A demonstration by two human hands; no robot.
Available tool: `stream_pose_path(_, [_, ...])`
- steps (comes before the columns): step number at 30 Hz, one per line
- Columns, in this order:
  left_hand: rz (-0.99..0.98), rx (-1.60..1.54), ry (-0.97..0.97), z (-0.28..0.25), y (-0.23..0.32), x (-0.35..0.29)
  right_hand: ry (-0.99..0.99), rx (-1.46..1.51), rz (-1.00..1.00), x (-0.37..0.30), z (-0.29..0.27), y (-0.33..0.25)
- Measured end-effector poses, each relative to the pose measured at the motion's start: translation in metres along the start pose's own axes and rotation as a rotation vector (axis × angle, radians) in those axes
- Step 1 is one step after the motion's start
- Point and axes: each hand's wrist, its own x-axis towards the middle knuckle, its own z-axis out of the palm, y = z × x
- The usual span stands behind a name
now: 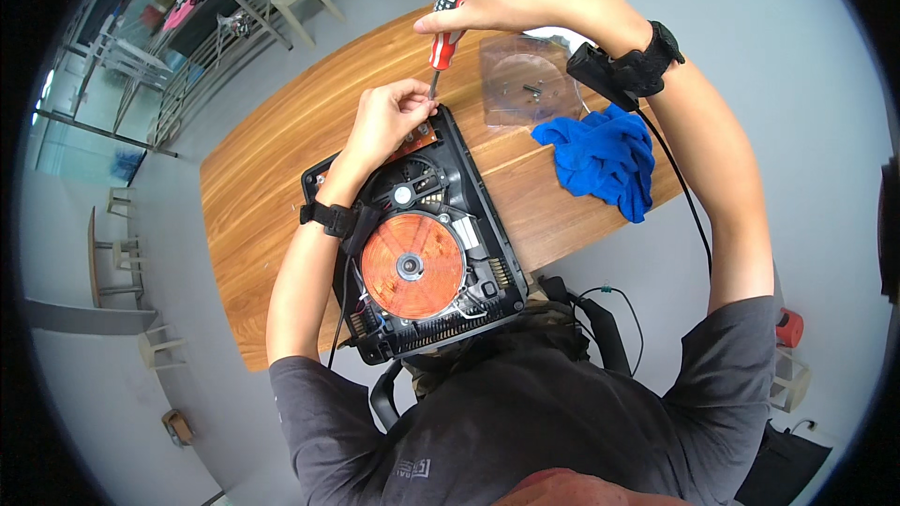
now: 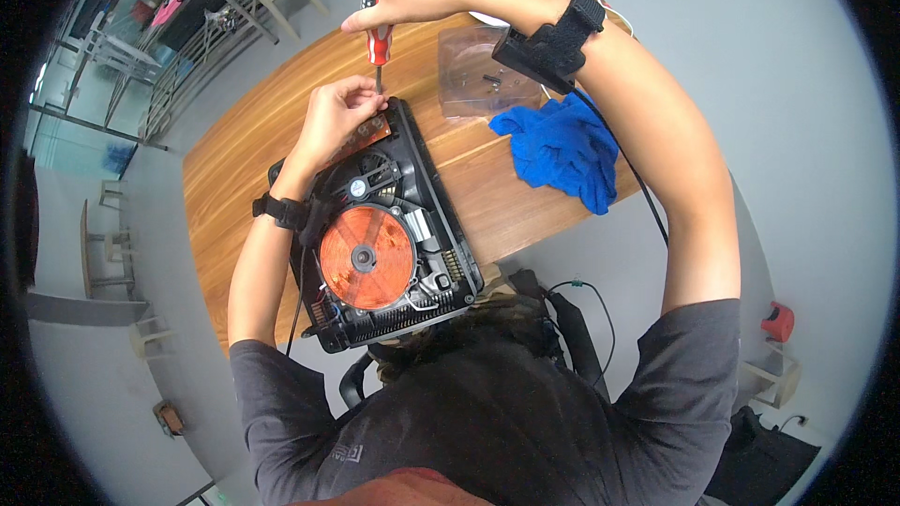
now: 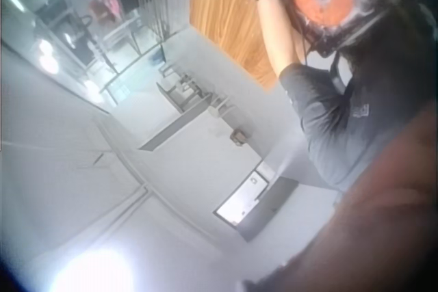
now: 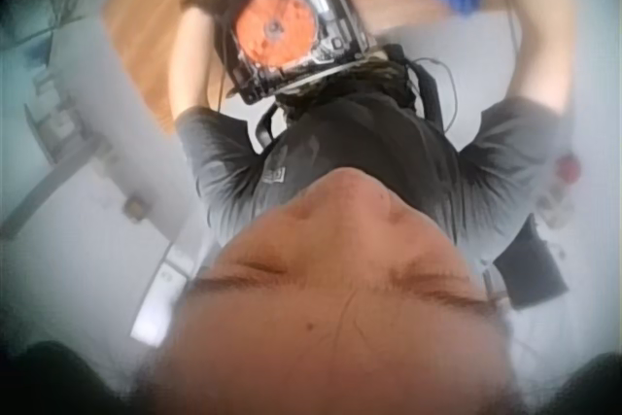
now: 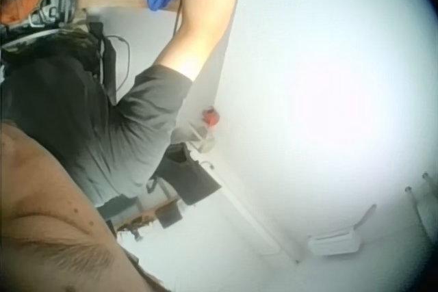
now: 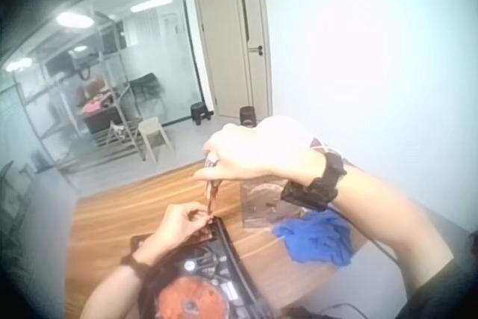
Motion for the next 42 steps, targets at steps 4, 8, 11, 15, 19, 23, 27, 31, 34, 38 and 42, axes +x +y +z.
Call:
stream_pose_path(4, [0.008,-0.038,-0.004,-0.001,0.0,-0.004,0.077,-0.032,-0.051,0.002,0.009,0.005])
stream_pose_path(8, [0.007,-0.075,-0.021,-0.002,0.0,-0.003,-0.012,-0.076,0.049,-0.005,-0.005,-0.006])
stream_pose_path(11, [-0.001,-0.064,-0.014,-0.003,0.001,-0.004,-0.07,-0.069,0.095,-0.005,-0.01,-0.012])
stream_pose_path(15, [0.017,0.003,-0.001,-0.003,0.005,-0.005,-0.017,-0.147,0.131,-0.018,-0.021,-0.027])
stream_pose_path(19, [0.06,0.046,0.005,0.0,0.005,-0.002,-0.108,-0.154,0.191,-0.021,-0.038,-0.039])
stream_pose_path(23, [0.075,0.099,0.022,0.002,0.011,-0.003,-0.109,-0.136,0.233,-0.019,-0.036,-0.041])
stream_pose_path(27, [0.082,0.103,0.026,0.005,0.007,0.0,-0.073,-0.225,0.209,-0.016,-0.022,-0.028])
stream_pose_path(31, [0.071,0.149,0.007,0.004,0.007,0.004,-0.139,-0.208,0.277,-0.014,-0.029,-0.041])
stream_pose_path(34, [0.076,0.155,0.015,0.003,0.007,0.004,-0.126,-0.19,0.248,-0.016,-0.029,-0.039])
stream_pose_path(38, [0.08,0.133,0.021,0.003,0.004,0.004,-0.139,-0.167,0.246,-0.017,-0.036,-0.045])
stream_pose_path(42, [0.095,0.066,0.042,0.006,0.003,0.004,-0.098,-0.197,0.231,-0.015,-0.024,-0.03])
